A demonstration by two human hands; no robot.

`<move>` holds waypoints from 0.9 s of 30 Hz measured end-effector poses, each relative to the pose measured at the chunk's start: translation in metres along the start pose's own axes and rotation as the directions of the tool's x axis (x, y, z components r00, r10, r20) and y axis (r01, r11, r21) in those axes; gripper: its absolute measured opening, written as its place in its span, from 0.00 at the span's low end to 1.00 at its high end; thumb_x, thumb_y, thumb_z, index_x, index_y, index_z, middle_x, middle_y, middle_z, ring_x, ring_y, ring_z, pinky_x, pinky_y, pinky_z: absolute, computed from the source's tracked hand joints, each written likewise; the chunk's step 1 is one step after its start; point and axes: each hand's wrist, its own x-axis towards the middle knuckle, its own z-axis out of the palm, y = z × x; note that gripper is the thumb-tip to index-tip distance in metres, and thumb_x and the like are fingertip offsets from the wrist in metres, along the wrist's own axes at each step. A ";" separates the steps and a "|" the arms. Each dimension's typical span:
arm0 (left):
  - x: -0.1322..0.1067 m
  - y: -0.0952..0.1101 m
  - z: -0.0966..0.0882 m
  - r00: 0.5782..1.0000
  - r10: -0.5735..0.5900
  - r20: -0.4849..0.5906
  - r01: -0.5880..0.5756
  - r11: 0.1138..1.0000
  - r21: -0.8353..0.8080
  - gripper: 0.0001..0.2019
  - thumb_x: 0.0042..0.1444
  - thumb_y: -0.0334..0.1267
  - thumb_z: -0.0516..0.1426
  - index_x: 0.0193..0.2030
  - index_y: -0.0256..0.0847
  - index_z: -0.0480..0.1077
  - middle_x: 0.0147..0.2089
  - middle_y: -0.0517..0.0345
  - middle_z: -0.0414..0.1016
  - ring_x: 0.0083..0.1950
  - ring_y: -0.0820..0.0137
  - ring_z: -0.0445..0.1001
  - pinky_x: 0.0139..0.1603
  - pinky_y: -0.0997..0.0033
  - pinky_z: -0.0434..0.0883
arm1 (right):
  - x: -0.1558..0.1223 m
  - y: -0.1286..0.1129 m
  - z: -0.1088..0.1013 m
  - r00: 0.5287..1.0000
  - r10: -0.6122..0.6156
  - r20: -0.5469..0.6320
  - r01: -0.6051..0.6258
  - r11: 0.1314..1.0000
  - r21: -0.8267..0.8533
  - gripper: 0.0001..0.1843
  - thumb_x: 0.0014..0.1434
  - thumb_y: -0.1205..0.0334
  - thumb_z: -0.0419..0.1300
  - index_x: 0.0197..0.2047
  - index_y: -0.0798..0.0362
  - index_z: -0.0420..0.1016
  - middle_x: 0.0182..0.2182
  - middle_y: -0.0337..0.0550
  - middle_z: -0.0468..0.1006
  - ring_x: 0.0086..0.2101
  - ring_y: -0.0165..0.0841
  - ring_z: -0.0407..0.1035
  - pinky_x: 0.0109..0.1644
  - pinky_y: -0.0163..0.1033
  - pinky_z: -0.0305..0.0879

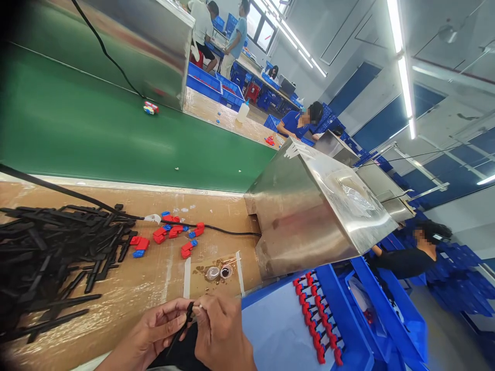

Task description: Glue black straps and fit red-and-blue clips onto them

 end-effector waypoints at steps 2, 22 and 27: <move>0.000 0.000 0.002 0.999 0.042 -0.016 -0.041 0.998 0.036 0.27 0.33 0.58 0.78 0.35 0.40 0.86 0.25 0.56 0.76 0.25 0.73 0.67 0.24 0.78 0.55 | 0.004 0.000 0.000 1.000 0.027 0.014 -0.027 0.999 0.022 0.13 0.78 0.62 0.46 0.43 0.48 0.69 0.32 0.40 0.80 0.31 0.34 0.74 0.35 0.38 0.65; 0.004 -0.009 -0.007 1.000 0.012 0.002 -0.012 0.998 -0.059 0.26 0.30 0.54 0.80 0.33 0.39 0.86 0.24 0.55 0.78 0.23 0.75 0.67 0.22 0.80 0.55 | 0.005 0.003 -0.002 0.992 -0.037 0.119 0.019 0.989 0.148 0.14 0.77 0.62 0.46 0.42 0.49 0.70 0.29 0.41 0.76 0.28 0.34 0.68 0.31 0.39 0.60; -0.003 -0.001 -0.003 0.998 -0.069 -0.004 0.068 0.987 -0.147 0.26 0.28 0.50 0.82 0.33 0.38 0.86 0.25 0.55 0.79 0.24 0.77 0.69 0.23 0.85 0.61 | -0.002 0.010 0.001 0.984 0.165 0.070 -0.179 0.911 0.373 0.13 0.76 0.57 0.52 0.41 0.49 0.75 0.31 0.41 0.80 0.30 0.32 0.74 0.36 0.37 0.68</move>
